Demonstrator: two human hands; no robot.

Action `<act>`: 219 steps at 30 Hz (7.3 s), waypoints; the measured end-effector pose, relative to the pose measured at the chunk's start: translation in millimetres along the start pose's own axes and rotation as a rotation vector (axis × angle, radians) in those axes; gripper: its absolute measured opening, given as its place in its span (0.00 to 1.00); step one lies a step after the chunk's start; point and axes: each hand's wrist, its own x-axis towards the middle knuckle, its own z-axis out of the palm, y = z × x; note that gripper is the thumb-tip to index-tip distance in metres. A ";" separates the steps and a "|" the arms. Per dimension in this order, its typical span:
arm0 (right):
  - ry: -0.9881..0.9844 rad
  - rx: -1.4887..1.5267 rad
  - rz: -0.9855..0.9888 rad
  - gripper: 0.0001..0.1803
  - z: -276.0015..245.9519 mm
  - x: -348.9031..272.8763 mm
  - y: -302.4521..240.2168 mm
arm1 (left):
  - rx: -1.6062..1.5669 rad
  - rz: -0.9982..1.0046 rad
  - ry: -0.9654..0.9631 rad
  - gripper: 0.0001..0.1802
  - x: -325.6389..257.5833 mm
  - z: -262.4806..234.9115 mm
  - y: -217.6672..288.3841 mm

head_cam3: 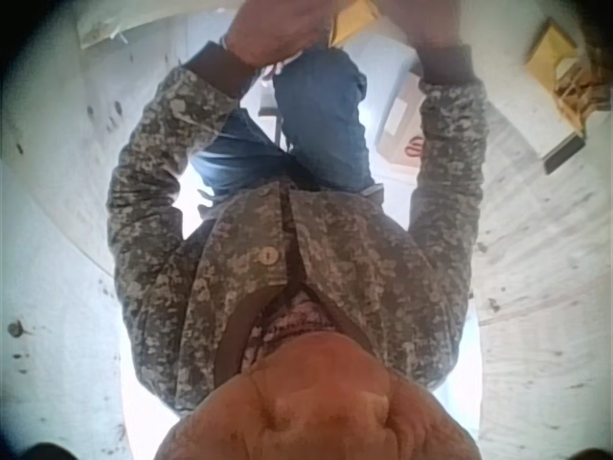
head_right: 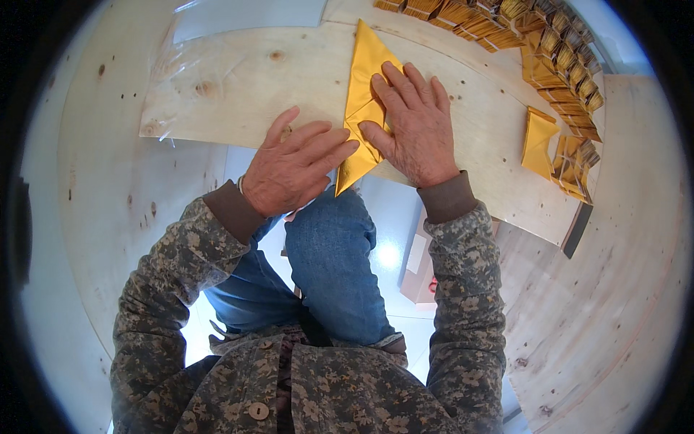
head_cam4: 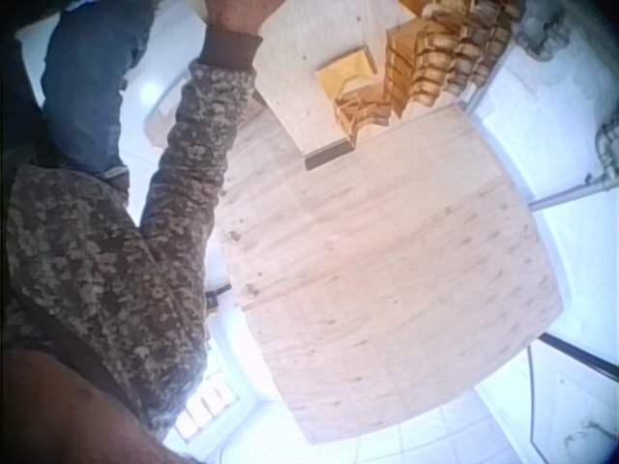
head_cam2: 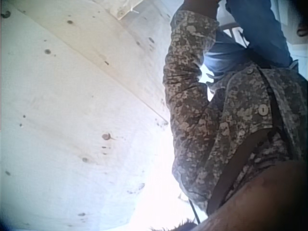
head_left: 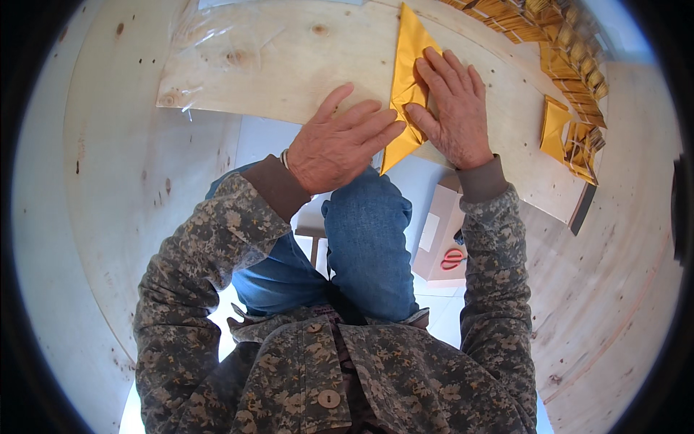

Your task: The person folds a sheet of gold paper by hand on a wooden table, creating a series of creases and shaping it into a small packet. The finished item is placed with other completed pieces on the table.

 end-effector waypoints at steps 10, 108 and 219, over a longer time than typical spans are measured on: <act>0.015 0.016 -0.006 0.33 0.2 0.8 -0.1 | -0.086 -0.048 -0.015 0.35 3.0 -2.1 2.6; 0.080 0.055 0.116 0.33 15.9 -5.4 -12.5 | -0.018 -0.128 -0.035 0.24 2.2 2.5 15.4; 0.100 0.430 0.123 0.23 -21.6 -50.5 -30.1 | -0.168 -0.192 0.105 0.09 27.8 -2.0 -7.8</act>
